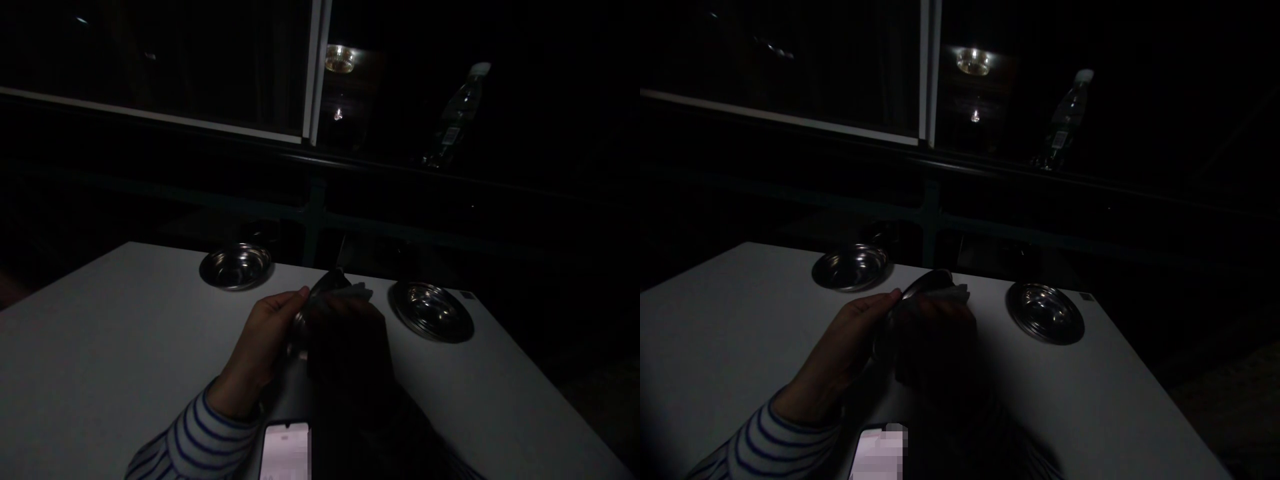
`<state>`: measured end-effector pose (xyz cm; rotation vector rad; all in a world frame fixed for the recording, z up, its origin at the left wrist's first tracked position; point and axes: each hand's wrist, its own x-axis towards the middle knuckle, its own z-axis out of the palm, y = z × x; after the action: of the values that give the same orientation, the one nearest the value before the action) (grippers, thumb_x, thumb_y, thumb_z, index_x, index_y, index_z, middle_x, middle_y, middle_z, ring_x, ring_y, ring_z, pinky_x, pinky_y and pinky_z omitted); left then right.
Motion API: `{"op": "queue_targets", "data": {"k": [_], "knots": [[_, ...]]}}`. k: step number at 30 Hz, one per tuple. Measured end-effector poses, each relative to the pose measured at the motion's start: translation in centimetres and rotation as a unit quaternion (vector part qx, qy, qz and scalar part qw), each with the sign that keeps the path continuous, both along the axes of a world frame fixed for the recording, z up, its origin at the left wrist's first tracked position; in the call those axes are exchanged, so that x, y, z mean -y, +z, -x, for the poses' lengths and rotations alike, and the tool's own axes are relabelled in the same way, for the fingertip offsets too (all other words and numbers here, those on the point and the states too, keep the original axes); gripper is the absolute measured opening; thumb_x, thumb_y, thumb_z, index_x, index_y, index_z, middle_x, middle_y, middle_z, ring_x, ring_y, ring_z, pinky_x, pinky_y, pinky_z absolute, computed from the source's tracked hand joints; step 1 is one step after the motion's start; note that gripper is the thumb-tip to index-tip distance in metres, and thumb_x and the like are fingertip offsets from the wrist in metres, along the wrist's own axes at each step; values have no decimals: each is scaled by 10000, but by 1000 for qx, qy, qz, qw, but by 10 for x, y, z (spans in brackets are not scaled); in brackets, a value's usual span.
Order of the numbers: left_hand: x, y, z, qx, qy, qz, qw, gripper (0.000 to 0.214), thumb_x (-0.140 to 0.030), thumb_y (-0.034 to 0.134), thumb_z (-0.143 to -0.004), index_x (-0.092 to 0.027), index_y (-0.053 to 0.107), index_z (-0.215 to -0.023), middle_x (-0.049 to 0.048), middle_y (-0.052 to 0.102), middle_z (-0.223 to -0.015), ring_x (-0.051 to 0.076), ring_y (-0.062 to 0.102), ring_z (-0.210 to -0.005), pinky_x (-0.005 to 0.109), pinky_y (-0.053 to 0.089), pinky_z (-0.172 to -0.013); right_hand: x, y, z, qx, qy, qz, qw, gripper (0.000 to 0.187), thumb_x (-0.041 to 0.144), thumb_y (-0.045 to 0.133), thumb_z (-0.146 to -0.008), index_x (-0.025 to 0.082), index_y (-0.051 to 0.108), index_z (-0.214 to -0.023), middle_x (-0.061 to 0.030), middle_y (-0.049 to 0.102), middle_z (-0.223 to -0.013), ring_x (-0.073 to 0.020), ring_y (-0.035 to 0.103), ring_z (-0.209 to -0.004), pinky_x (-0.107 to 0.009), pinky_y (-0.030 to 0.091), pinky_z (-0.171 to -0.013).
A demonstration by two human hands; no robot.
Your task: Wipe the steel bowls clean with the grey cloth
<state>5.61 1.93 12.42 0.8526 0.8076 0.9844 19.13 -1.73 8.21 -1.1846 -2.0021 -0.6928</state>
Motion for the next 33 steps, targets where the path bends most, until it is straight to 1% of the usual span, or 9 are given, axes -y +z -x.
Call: {"op": "queue_targets", "data": {"k": [6,10,13,17,20,23,27,30,33], "knots": [[-4,-1,3,4,32,-6,999,181,-306,692,-656,-133,666,-608,35,632,-518,121,561,-443,200,413,-440,-3,-18,9,46,8,-5,999,268,235,517,-815,297,571,-1070,-18,614,-1038,-210,517,-1005,-407,399,-878],[-3,-1,2,0,1,0,1000,205,-330,655,-697,-131,674,-652,34,622,-519,110,546,-431,195,406,-433,0,-4,-4,5,-1,-4,1000,398,311,527,-808,199,499,-1189,-76,551,-1167,-238,459,-1094,-443,349,-934],[-3,-2,2,-9,8,4,1000,215,-333,656,-695,-127,664,-632,36,615,-508,107,534,-418,190,387,-410,-1,1,-11,-25,-13,1,1000,429,314,532,-802,155,485,-1197,-105,530,-1187,-239,450,-1103,-425,361,-921],[-6,-2,5,-10,32,4,999,203,-325,667,-682,-129,664,-631,40,633,-523,124,559,-437,197,397,-414,-7,-22,-2,62,38,-38,997,367,273,527,-804,206,524,-1164,-61,594,-1082,-223,490,-1033,-439,372,-899],[-7,0,7,-3,33,-2,999,171,-289,690,-659,-126,662,-619,39,643,-531,132,581,-470,203,426,-454,-7,-33,3,79,46,-58,994,303,237,513,-816,243,558,-1115,-33,610,-1068,-223,495,-1031,-473,343,-923],[-7,0,7,-7,16,2,1000,193,-310,669,-681,-121,668,-644,42,645,-537,123,563,-449,201,411,-434,-6,-21,-5,41,49,-25,998,319,264,509,-823,228,533,-1139,-43,588,-1117,-217,488,-1057,-439,372,-908],[-8,-1,7,-7,7,15,1000,221,-311,636,-716,-113,647,-618,32,626,-516,99,527,-421,183,379,-407,-7,-1,-18,-37,13,-2,999,344,275,450,-849,139,501,-1161,-125,542,-1159,-245,479,-1078,-436,397,-871],[-9,-2,7,-3,10,25,1000,206,-308,627,-726,-120,646,-643,28,630,-523,104,537,-433,191,392,-427,-9,-6,-15,-13,47,-17,999,347,286,476,-829,146,515,-1144,-113,562,-1124,-249,490,-1047,-431,409,-842],[-10,-5,6,-5,9,25,1000,194,-304,636,-720,-126,644,-645,20,630,-524,114,554,-454,207,417,-466,-7,-18,-4,41,79,-32,996,293,255,519,-803,229,555,-1093,-49,601,-1071,-219,502,-1025,-424,403,-869]]}}
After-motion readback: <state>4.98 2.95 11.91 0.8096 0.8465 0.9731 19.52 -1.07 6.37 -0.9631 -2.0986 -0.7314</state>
